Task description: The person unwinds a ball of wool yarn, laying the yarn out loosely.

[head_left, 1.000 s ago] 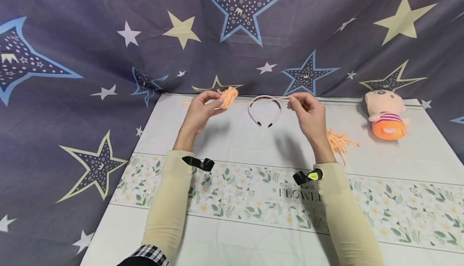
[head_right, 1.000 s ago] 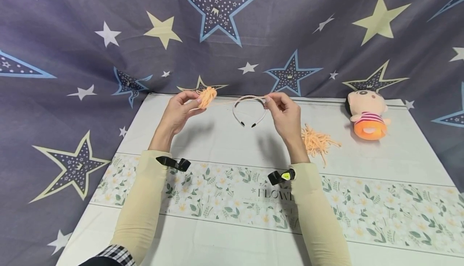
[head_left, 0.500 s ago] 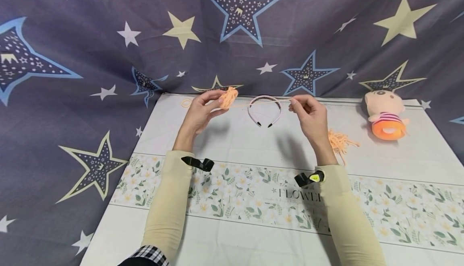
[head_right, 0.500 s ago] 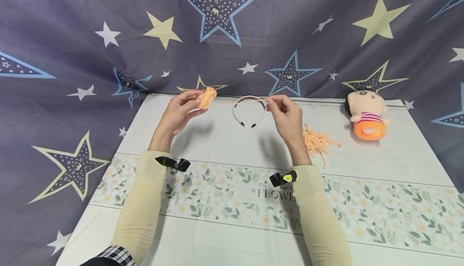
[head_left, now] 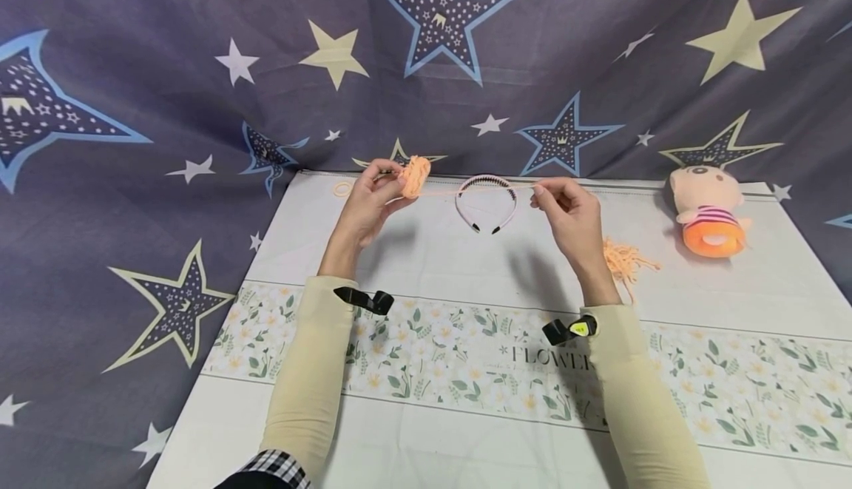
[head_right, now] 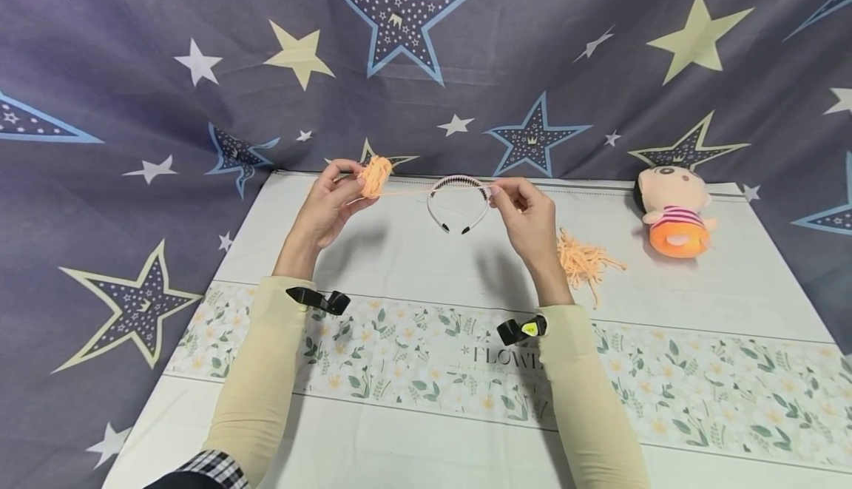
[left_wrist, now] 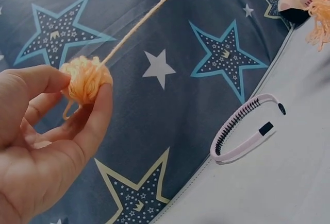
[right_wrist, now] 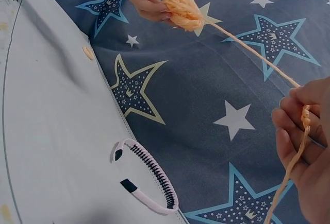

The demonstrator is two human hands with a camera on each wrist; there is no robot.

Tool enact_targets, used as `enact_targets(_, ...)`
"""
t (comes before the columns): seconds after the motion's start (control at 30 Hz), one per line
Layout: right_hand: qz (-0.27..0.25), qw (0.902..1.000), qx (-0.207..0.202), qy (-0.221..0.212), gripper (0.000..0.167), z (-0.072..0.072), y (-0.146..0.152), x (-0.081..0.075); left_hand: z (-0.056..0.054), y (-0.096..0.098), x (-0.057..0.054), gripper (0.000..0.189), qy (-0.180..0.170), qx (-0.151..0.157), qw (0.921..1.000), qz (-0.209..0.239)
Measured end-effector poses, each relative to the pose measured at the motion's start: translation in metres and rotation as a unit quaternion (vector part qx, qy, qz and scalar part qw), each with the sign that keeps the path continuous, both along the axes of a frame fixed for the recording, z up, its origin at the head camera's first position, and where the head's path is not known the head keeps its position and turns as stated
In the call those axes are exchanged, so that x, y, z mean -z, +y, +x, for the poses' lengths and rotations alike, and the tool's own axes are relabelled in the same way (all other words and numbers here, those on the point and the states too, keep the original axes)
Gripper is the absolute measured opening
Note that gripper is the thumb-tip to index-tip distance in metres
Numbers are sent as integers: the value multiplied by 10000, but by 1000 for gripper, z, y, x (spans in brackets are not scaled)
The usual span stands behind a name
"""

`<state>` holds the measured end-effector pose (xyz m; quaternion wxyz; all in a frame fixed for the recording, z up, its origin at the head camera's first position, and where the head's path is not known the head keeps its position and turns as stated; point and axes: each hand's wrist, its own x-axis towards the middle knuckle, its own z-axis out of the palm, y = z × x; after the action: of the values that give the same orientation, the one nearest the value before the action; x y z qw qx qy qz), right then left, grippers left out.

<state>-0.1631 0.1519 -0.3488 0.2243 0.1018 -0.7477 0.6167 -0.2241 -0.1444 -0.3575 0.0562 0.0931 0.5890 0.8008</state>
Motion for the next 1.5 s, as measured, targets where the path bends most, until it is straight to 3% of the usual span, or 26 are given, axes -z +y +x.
enact_targets(0.2,-10,10000,12,-93,20,1,2,2,-1,0,1,36,-9,212,9997,143)
enact_targets(0.33,-15,9999,7,-106,20,1,3,2,-1,2,2,25,-25,250,9994,251)
enact_targets(0.47,-19,10000,-3,-90,19,2,3,2,-1,6,1,10,-92,134,9997,194)
enact_targets(0.67,52,10000,-10,-53,18,2,3,3,-1,8,-2,26,-164,-78,9997,-175)
enact_targets(0.83,-8,9999,-12,-100,20,2,7,6,-2,7,-1,28,-307,-288,9984,-391)
enact_targets(1.2,-545,9979,341,-33,21,2,33,13,-3,-1,2,21,-380,-505,9977,-262)
enact_targets(1.5,-827,9921,936,106,16,-12,66,33,-3,-5,3,24,-370,-440,9982,-157)
